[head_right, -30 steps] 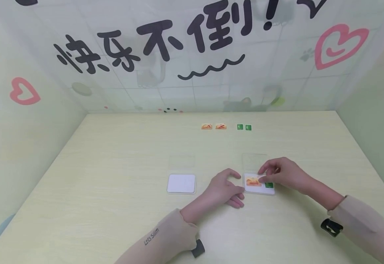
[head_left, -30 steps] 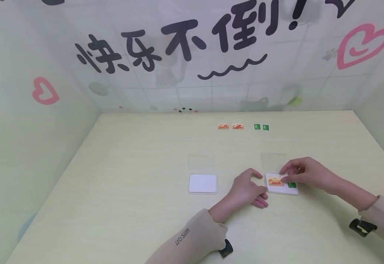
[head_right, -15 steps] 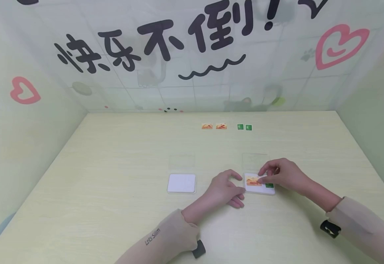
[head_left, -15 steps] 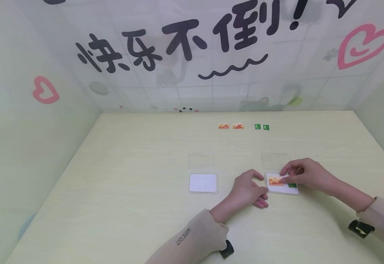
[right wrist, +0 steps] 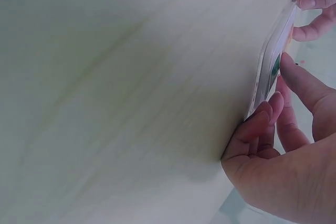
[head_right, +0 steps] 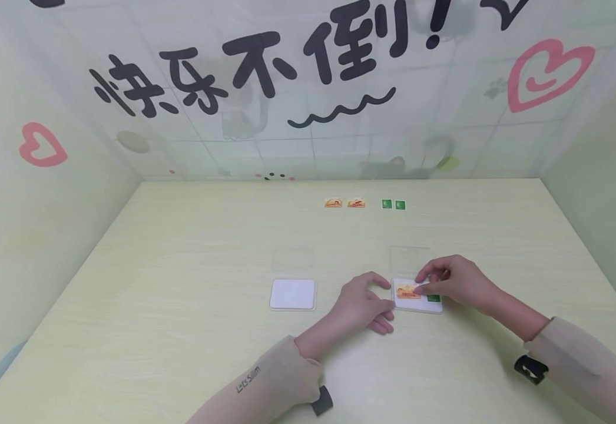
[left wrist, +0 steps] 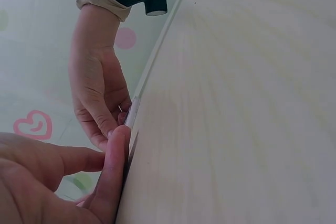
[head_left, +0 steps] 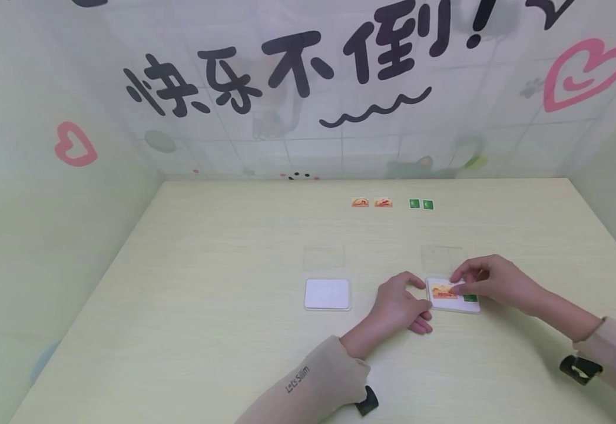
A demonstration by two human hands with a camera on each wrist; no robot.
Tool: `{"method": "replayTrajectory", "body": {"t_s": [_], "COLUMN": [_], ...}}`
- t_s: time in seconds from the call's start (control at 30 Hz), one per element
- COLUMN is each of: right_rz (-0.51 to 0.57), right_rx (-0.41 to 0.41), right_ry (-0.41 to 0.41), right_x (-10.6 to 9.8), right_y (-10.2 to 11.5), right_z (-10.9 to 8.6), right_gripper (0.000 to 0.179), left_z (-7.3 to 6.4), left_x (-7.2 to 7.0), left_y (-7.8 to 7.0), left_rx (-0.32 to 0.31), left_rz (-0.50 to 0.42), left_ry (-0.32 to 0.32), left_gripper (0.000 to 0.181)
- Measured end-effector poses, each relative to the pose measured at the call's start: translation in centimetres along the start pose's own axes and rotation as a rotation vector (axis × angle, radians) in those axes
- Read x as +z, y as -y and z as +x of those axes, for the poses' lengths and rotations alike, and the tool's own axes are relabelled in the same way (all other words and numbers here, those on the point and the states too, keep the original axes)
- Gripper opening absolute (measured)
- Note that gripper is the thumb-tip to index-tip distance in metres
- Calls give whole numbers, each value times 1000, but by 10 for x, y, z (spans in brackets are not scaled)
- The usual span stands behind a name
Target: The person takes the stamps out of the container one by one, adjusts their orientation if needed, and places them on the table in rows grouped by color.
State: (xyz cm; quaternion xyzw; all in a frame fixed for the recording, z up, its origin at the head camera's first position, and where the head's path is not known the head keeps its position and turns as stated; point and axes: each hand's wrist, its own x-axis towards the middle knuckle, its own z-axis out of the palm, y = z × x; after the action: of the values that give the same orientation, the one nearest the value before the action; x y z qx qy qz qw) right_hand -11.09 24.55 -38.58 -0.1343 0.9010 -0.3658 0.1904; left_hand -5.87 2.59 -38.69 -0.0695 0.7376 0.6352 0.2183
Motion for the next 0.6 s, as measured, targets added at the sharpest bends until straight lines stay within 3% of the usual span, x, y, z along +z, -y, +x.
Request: {"method": "replayTrajectory", "body": {"t_s": [0.6], "right_rz": [13], "right_rx": [19], "right_ry": [7], "right_x": [0], "right_y": [0], "right_z": [1], "right_gripper": [20], "left_z": [0], "left_x": [1], "left_y": [1], "left_rx": [10], "left_rz": [-7], "left_ry": [-4], "left_gripper": [24]}}
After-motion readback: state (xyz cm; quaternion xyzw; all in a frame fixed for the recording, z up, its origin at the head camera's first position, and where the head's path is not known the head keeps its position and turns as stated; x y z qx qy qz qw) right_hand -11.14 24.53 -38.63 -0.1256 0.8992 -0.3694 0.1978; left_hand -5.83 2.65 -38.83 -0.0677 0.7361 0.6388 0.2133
